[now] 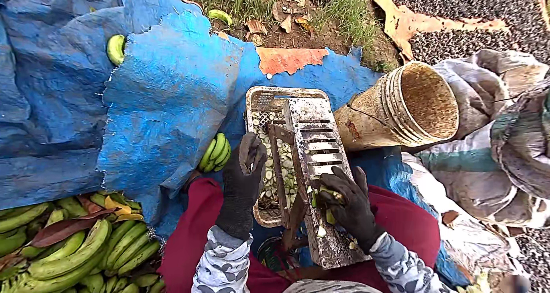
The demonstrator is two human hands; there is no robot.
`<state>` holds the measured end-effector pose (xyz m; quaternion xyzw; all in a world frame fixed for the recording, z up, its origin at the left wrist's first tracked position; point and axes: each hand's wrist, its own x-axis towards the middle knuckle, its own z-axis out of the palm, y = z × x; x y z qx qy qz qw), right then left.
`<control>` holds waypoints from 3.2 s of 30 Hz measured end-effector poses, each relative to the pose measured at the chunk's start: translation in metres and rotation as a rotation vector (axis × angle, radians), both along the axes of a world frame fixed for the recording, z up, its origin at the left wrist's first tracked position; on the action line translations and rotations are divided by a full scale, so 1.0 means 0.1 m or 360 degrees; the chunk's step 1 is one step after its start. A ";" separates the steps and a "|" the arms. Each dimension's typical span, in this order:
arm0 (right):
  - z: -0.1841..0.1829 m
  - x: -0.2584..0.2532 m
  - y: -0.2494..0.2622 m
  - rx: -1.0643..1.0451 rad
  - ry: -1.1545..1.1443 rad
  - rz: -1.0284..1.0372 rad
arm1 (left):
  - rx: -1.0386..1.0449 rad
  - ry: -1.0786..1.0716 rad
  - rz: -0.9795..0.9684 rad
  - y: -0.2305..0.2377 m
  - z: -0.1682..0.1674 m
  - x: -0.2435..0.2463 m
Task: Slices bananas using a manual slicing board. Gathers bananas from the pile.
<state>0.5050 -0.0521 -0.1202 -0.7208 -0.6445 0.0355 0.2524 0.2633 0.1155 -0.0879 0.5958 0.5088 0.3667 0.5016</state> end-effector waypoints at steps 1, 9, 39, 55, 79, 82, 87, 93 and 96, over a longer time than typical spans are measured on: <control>0.02 -0.06 -0.13 -0.0015 0.0008 -0.0016 | 0.0003 -0.0006 -0.0015 -0.01 -0.02 0.00; -0.06 0.28 1.25 -0.0480 -0.0148 -0.0143 | -0.0049 0.0002 0.0034 -0.04 -0.07 -0.04; 0.00 0.30 0.78 -0.0517 -0.0173 -0.0231 | -0.0007 0.0005 -0.0039 -0.06 -0.04 -0.04; 0.11 0.64 1.27 -0.0657 -0.0076 0.0334 | -0.0021 -0.0030 -0.0050 -0.06 -0.14 -0.05; 0.09 0.61 1.11 -0.0630 0.0032 0.0145 | -0.0074 0.0085 -0.0077 -0.05 -0.05 -0.03; 0.18 0.42 0.76 -0.0567 -0.0145 -0.0154 | -0.0071 0.0095 -0.0066 -0.06 -0.06 -0.02; 0.17 0.12 0.44 -0.0468 -0.0378 -0.0509 | -0.0053 0.0098 -0.0080 -0.08 -0.10 -0.01; 0.12 0.35 1.68 -0.1047 -0.0521 -0.0822 | -0.0097 0.0022 -0.0104 -0.08 -0.13 0.00; 0.20 0.30 1.19 -0.0950 -0.0461 -0.0734 | -0.0046 0.0003 -0.0088 -0.05 -0.09 0.00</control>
